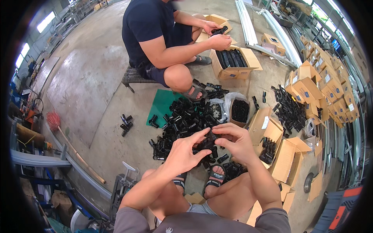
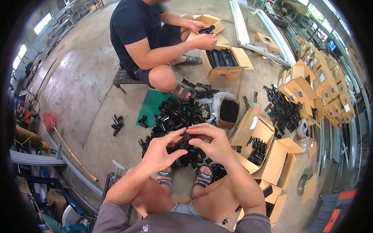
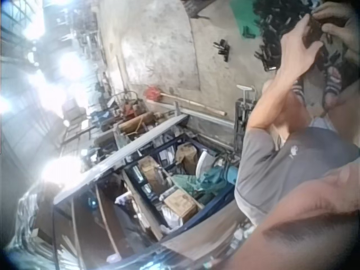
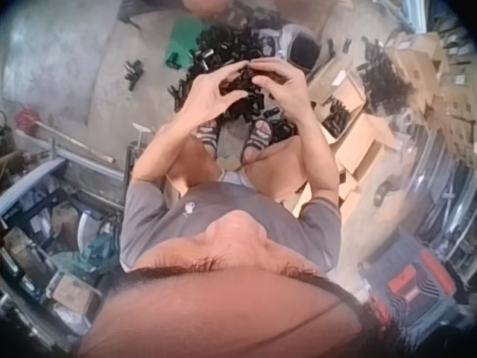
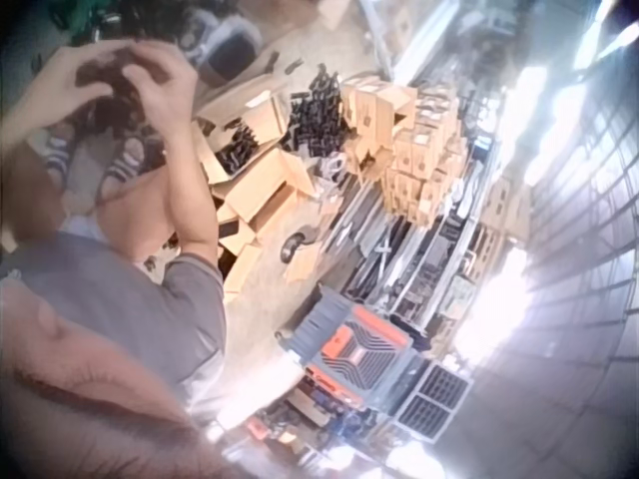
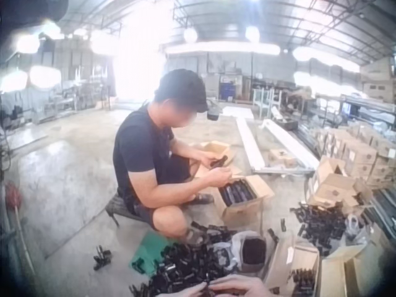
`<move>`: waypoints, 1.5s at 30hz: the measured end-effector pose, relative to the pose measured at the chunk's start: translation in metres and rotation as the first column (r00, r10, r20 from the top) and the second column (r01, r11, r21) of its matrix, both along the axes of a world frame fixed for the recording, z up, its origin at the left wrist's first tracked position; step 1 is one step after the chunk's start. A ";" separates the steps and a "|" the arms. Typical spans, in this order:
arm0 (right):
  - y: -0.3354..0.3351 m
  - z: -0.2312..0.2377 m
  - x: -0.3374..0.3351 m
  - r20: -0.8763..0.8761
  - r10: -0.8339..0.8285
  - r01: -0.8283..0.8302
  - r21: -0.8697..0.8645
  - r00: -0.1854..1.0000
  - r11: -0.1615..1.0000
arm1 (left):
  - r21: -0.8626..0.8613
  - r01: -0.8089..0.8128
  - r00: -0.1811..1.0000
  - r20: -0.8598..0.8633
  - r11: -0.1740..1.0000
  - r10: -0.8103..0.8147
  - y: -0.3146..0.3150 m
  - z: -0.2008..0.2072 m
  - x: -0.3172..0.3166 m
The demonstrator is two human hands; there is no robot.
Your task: The person picks up black plastic components from a pile on the floor and places them into an open cardboard box.
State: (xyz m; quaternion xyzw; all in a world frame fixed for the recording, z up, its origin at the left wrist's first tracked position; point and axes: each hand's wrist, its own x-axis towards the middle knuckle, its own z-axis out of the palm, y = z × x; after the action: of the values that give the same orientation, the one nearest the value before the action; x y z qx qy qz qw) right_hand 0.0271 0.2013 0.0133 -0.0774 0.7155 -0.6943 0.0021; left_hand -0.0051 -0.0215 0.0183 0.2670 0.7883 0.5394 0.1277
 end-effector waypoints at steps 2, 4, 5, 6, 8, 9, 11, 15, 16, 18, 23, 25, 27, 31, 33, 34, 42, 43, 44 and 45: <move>0.002 0.001 -0.002 -0.016 0.021 -0.021 0.056 1.000 0.998 | 0.012 0.026 0.997 0.070 1.000 -0.027 0.000 0.008 -0.005; 0.004 0.002 -0.004 0.029 0.016 -0.017 0.043 0.999 0.999 | 0.045 0.034 0.983 0.178 0.998 -0.041 -0.002 0.003 -0.009; 0.004 0.001 -0.006 0.051 0.016 -0.017 0.034 0.999 0.999 | 0.061 0.033 0.972 0.231 0.998 -0.047 -0.004 0.001 -0.011; 0.007 -0.004 -0.011 0.048 -0.015 0.016 -0.026 0.999 1.000 | 0.108 0.009 0.959 0.282 0.994 -0.039 -0.007 0.001 -0.013; 0.024 -0.014 -0.023 0.053 -0.092 0.098 -0.131 0.994 0.986 | 0.212 -0.035 0.921 0.385 0.977 -0.050 -0.008 0.002 -0.016; 0.033 -0.015 -0.033 0.050 -0.183 0.186 -0.066 0.982 0.980 | 0.177 -0.030 0.928 0.370 0.984 -0.038 -0.011 0.003 -0.018; 0.068 -0.029 -0.051 0.168 -0.396 0.407 -0.036 0.903 0.913 | 0.124 0.003 0.938 0.343 0.992 -0.046 -0.010 0.005 -0.023; 0.136 -0.084 -0.082 0.410 -0.551 0.630 -0.078 0.727 0.773 | 0.124 0.097 0.912 0.387 0.987 -0.138 -0.008 0.002 -0.032; 0.155 -0.111 -0.088 0.466 -0.576 0.662 -0.030 0.672 0.749 | 0.138 0.080 0.920 0.370 0.987 -0.127 -0.006 0.000 -0.032; 0.178 -0.153 -0.100 0.541 -0.612 0.696 0.066 0.577 0.715 | 0.120 0.096 0.919 0.370 0.988 -0.134 -0.009 -0.001 -0.033; 0.210 -0.239 -0.125 0.510 -0.717 0.614 0.391 0.476 0.685 | 0.064 0.103 0.888 0.443 0.993 -0.121 -0.011 -0.001 -0.039; 0.247 -0.282 -0.126 0.361 -0.767 0.430 0.665 0.531 0.611 | 0.082 0.126 0.887 0.436 0.989 -0.150 -0.002 -0.001 -0.043; 0.244 -0.298 -0.132 0.259 -0.750 0.254 0.832 0.609 0.494 | 0.035 0.135 0.882 0.451 0.990 -0.137 -0.005 0.000 -0.048; 0.212 -0.297 -0.149 0.229 -0.677 0.029 0.938 0.699 0.346 | -0.054 0.090 0.880 0.472 0.994 -0.054 -0.008 -0.007 -0.052; 0.211 -0.308 -0.155 0.257 -0.666 -0.022 0.941 0.701 0.339 | -0.064 0.107 0.898 0.435 0.992 -0.069 -0.010 -0.013 -0.055; 0.212 -0.316 -0.158 0.263 -0.670 -0.024 0.939 0.694 0.344 | -0.063 0.105 0.898 0.434 0.992 -0.068 -0.009 -0.017 -0.056; 0.200 -0.356 -0.170 0.283 -0.827 0.123 0.915 0.485 0.384 | -0.181 0.082 0.937 0.350 0.980 -0.014 0.004 -0.024 -0.068; 0.200 -0.358 -0.171 0.284 -0.828 0.121 0.915 0.483 0.384 | -0.210 0.067 0.940 0.342 0.975 0.009 0.006 -0.024 -0.068; 0.201 -0.360 -0.171 0.285 -0.829 0.119 0.916 0.481 0.384 | -0.239 0.052 0.942 0.334 0.970 0.032 0.008 -0.026 -0.069; 0.203 -0.361 -0.171 0.285 -0.831 0.118 0.917 0.478 0.382 | -0.266 0.037 0.944 0.324 0.963 0.054 0.009 -0.027 -0.070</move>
State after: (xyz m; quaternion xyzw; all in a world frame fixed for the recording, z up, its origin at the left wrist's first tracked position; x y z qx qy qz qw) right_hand -0.1440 0.4043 -0.3473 0.4505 0.8611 -0.2161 0.0940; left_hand -0.0749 -0.0122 -0.0083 0.1502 0.8229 0.4649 0.2899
